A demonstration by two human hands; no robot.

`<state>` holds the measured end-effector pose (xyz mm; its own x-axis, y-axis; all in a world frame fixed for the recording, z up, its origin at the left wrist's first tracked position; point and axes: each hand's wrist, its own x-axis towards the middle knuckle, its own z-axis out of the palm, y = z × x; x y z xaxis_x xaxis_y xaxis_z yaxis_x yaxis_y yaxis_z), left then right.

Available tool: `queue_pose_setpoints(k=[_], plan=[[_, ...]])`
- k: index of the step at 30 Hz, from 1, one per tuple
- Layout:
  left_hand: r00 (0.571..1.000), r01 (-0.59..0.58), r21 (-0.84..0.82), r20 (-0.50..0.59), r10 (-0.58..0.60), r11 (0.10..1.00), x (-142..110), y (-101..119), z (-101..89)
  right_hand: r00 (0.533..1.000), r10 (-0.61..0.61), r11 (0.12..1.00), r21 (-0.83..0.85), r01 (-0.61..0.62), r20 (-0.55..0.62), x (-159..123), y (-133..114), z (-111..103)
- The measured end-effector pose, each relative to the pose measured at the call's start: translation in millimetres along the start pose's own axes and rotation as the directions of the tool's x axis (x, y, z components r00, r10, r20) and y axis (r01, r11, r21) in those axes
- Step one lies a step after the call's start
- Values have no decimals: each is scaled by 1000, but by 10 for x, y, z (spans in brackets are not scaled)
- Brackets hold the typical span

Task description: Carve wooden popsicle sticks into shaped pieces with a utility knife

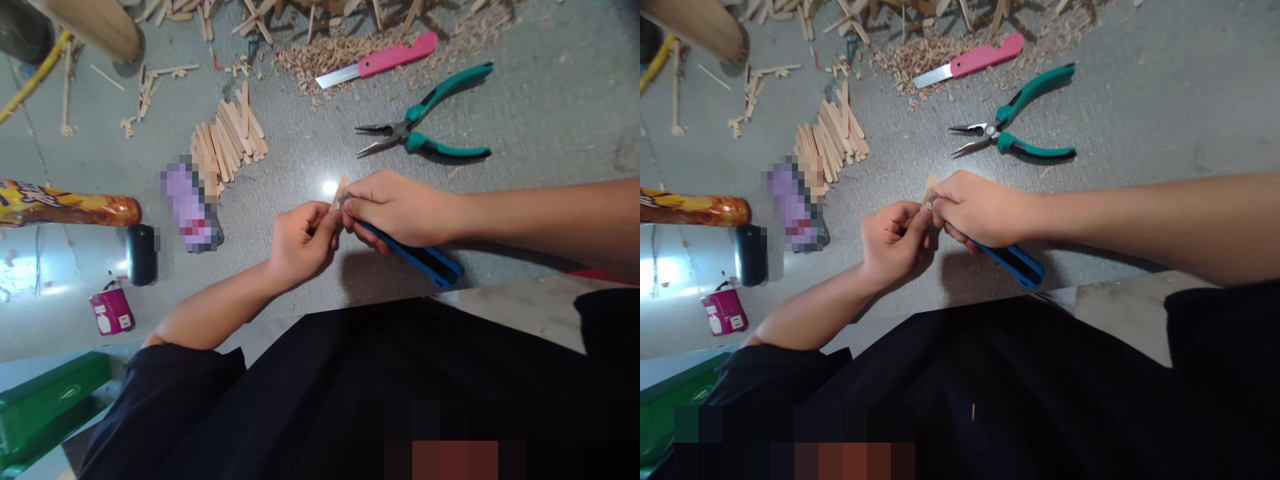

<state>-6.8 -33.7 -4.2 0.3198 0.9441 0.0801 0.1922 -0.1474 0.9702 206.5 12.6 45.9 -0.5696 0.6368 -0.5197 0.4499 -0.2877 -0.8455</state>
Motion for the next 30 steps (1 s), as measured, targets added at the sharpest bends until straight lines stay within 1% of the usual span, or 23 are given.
queue_pose_setpoints(k=[6,9,13,16,22,25,30], plan=[[996,83,-126,-11,-85,989,29,17,12,999,-22,998,54,24,-41,-16,-20,1],[991,130,-195,-11,-134,972,43,33,12,998,-55,991,123,59,-41,-20,0,0],[983,175,-234,-17,-184,956,58,56,7,996,-86,977,194,90,-27,-12,42,-1],[982,178,-252,-20,-189,951,73,81,8,994,-105,968,226,106,-14,-3,72,-5],[980,185,-253,-21,-197,950,94,105,11,996,-90,956,282,81,20,7,98,-18],[982,177,-271,-22,-190,946,83,89,18,995,-98,958,273,92,7,2,87,-5],[972,209,-266,-53,-231,941,50,66,42,994,-79,974,208,94,-78,-26,42,46]])
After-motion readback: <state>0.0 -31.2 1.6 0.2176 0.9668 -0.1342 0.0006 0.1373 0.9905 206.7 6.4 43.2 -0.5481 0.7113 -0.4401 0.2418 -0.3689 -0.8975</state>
